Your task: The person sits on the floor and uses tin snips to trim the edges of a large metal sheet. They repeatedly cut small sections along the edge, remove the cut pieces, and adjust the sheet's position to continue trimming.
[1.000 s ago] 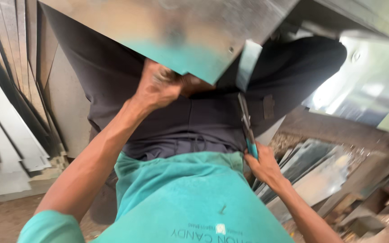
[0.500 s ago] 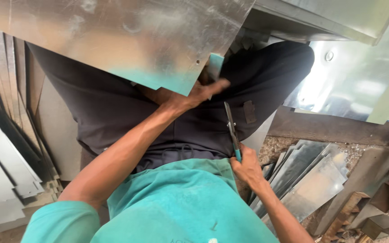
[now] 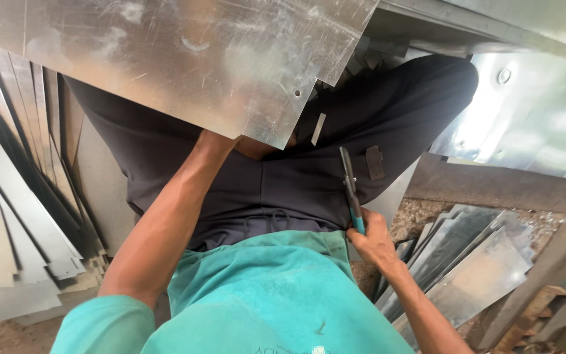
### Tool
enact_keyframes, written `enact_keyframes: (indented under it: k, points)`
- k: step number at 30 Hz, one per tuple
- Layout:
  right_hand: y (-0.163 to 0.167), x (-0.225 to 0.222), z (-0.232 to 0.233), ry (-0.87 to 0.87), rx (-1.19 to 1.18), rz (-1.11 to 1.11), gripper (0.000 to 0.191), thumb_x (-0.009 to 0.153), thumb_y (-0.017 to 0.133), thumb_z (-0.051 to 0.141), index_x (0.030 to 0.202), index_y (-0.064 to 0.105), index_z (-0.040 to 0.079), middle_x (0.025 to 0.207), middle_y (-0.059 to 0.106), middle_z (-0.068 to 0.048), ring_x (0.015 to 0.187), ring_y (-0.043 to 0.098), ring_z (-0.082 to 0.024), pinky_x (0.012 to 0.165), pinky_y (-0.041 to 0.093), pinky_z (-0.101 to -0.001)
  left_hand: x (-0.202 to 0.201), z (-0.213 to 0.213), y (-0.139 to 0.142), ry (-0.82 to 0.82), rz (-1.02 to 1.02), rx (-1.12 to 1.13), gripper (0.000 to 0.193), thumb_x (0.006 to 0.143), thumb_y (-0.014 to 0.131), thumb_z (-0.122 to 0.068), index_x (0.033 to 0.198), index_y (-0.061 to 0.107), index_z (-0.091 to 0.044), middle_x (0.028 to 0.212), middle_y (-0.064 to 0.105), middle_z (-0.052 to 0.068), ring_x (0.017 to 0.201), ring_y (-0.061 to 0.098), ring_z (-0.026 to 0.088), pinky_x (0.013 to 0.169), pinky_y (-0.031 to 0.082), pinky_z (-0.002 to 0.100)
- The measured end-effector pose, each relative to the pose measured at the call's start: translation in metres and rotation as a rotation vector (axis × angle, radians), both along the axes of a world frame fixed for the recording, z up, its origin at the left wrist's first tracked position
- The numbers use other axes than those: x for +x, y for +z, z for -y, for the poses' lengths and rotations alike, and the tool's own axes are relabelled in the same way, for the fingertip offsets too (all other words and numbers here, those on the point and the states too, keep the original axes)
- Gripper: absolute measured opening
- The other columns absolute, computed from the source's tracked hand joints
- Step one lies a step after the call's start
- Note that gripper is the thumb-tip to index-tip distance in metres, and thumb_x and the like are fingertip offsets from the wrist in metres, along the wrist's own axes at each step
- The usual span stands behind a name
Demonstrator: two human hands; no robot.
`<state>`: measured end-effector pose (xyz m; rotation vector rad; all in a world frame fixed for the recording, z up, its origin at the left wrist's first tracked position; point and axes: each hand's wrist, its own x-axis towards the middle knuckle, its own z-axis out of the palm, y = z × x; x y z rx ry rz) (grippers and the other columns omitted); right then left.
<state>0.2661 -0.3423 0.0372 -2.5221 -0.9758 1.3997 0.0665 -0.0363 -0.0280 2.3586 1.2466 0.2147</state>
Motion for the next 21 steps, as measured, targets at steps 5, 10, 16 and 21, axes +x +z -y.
enact_keyframes:
  k: [5, 10, 16, 21]
  points:
    - [-0.003, 0.006, -0.002, -0.041, -0.085, -0.019, 0.024, 0.068, 0.062, 0.016, 0.077, 0.06, -0.006, 0.063, 0.06, -0.022, 0.062, 0.059, -0.035, 0.065, 0.048, -0.0473, 0.0, -0.001, 0.004, -0.02, 0.013, -0.001, 0.053, 0.082, 0.085, -0.046, 0.115, 0.066, -0.009, 0.102, 0.069, 0.009, 0.09, 0.066, 0.025, 0.078, 0.053, 0.038]
    - [-0.001, 0.01, -0.005, -0.015, -0.1, -0.003, 0.022, 0.069, 0.062, 0.016, 0.075, 0.062, -0.004, 0.062, 0.06, -0.021, 0.062, 0.059, -0.034, 0.065, 0.048, -0.0467, 0.007, -0.004, 0.013, -0.035, 0.015, 0.006, 0.055, 0.084, 0.084, -0.047, 0.118, 0.065, -0.009, 0.105, 0.069, 0.01, 0.093, 0.066, 0.026, 0.08, 0.053, 0.039]
    - [-0.006, 0.011, -0.004, -0.008, -0.03, -0.031, 0.02, 0.069, 0.061, 0.014, 0.073, 0.058, -0.005, 0.059, 0.055, -0.019, 0.057, 0.053, -0.032, 0.06, 0.044, -0.0468, 0.015, -0.001, 0.02, -0.074, 0.009, 0.007, 0.057, 0.085, 0.084, -0.048, 0.122, 0.064, -0.01, 0.108, 0.07, 0.011, 0.096, 0.067, 0.027, 0.083, 0.053, 0.04]
    - [-0.008, 0.014, -0.002, -0.019, -0.035, -0.056, 0.017, 0.068, 0.059, 0.012, 0.072, 0.057, -0.004, 0.057, 0.052, -0.019, 0.055, 0.049, -0.031, 0.058, 0.044, -0.0455, 0.019, -0.003, 0.018, -0.099, 0.015, 0.0, 0.059, 0.086, 0.084, -0.049, 0.125, 0.063, -0.01, 0.111, 0.07, 0.011, 0.099, 0.068, 0.028, 0.086, 0.053, 0.04]
